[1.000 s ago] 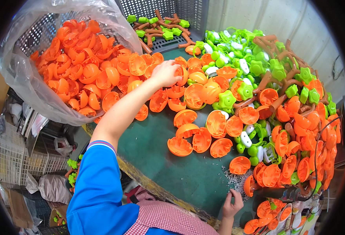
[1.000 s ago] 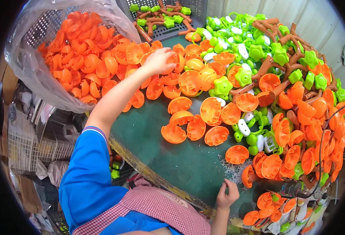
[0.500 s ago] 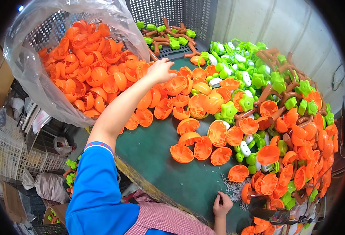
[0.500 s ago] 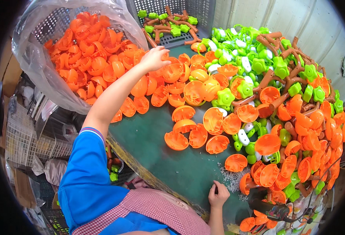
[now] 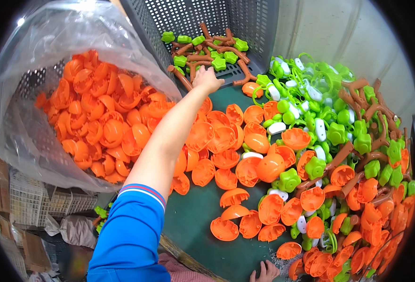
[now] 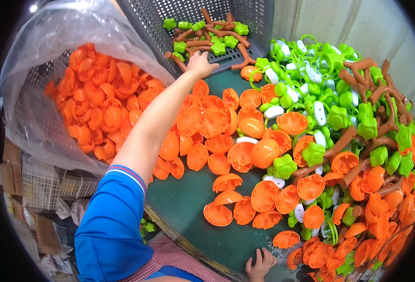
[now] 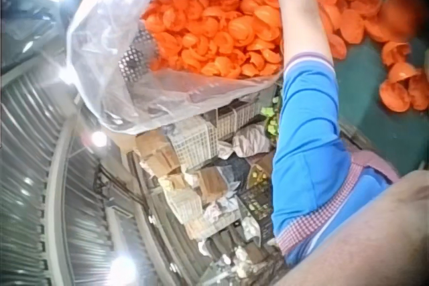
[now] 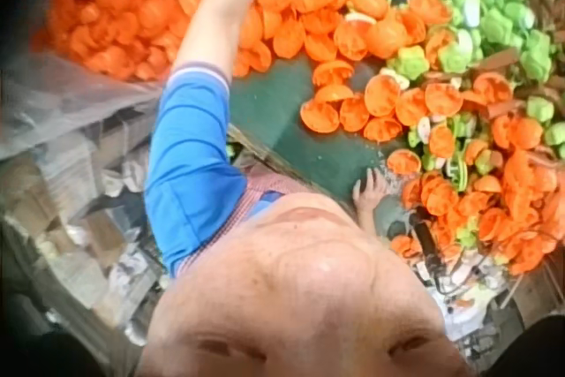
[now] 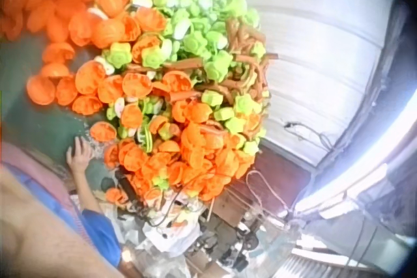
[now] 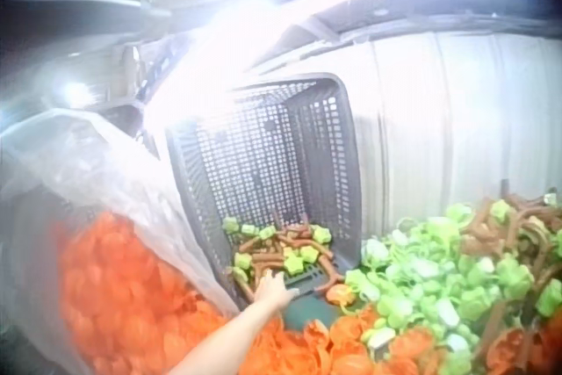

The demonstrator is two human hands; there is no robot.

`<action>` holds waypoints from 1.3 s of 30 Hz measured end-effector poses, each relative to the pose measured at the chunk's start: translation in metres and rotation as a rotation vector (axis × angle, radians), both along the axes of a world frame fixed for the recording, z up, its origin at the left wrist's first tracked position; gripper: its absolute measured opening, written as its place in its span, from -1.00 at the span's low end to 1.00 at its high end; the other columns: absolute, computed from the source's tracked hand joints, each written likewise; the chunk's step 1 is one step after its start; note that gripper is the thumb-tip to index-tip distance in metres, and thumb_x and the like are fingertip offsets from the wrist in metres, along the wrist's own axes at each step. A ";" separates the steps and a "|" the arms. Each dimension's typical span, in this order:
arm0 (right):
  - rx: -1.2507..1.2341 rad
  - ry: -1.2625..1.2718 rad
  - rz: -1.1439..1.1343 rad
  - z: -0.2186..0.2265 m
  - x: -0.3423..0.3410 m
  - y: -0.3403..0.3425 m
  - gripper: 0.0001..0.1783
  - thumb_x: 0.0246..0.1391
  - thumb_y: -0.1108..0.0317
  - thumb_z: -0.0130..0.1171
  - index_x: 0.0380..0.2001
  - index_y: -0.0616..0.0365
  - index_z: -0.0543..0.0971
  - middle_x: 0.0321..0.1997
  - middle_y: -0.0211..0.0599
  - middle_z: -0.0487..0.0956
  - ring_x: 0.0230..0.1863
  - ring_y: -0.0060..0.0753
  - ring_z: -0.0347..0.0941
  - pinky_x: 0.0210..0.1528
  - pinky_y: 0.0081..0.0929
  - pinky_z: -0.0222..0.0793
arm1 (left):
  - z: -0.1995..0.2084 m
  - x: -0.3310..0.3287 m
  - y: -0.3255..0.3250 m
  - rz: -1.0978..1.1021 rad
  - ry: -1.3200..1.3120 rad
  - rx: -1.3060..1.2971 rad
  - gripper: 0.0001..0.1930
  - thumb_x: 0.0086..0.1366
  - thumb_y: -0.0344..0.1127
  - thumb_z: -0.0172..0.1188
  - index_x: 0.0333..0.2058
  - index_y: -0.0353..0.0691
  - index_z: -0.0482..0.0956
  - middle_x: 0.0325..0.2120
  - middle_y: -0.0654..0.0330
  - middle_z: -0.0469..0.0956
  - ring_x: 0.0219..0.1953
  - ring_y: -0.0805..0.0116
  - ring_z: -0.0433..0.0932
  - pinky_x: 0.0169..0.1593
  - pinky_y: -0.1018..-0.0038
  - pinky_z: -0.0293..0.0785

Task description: The person assembles small plastic toys by joining orange and green halves with a white center piece, then uses a hammer to secure them. The person places the finished toys into a black plastic basket and continues the process with additional parts.

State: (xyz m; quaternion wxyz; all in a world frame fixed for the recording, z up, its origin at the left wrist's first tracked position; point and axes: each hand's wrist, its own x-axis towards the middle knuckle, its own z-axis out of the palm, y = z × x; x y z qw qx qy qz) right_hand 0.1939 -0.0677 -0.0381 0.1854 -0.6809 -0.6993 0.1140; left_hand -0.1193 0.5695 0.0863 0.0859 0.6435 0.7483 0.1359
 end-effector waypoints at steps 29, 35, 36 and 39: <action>0.287 0.209 0.149 0.084 -0.144 0.874 -0.03 -0.15 0.10 0.36 0.32 0.19 0.21 0.41 -0.04 0.16 0.37 0.00 0.15 0.35 -0.21 0.21 | -0.042 -0.207 0.290 0.324 -0.965 -0.291 -0.32 0.20 0.21 0.22 0.12 -0.21 0.47 0.01 0.14 0.55 -0.08 0.24 0.60 0.01 0.32 0.54; 0.152 0.504 0.152 0.034 -0.149 0.912 -0.08 -0.22 0.02 0.39 0.29 -0.22 0.28 -0.01 0.03 0.59 0.02 0.07 0.52 0.11 -0.16 0.41 | -0.059 -0.198 0.299 0.258 -1.031 -0.311 -0.35 0.34 0.14 0.06 0.25 -0.14 0.31 0.08 0.17 0.50 0.00 0.30 0.55 0.04 0.39 0.51; 0.129 0.520 0.159 0.025 -0.157 0.914 -0.09 -0.21 0.02 0.39 0.29 -0.22 0.29 0.00 0.02 0.59 0.03 0.07 0.52 0.11 -0.16 0.41 | -0.064 -0.201 0.299 0.179 -0.908 -0.285 -0.29 0.31 0.19 0.04 0.30 -0.12 0.22 0.10 0.12 0.47 0.07 0.28 0.48 0.07 0.37 0.45; 0.043 0.542 0.147 0.024 -0.155 0.892 -0.10 -0.18 0.03 0.41 0.29 -0.25 0.29 0.02 -0.01 0.58 0.03 0.07 0.51 0.09 -0.18 0.41 | -0.066 -0.174 0.281 0.119 -0.991 -0.366 -0.20 0.26 0.17 0.10 0.33 -0.09 0.05 0.17 0.07 0.32 0.19 0.15 0.33 0.06 0.17 0.47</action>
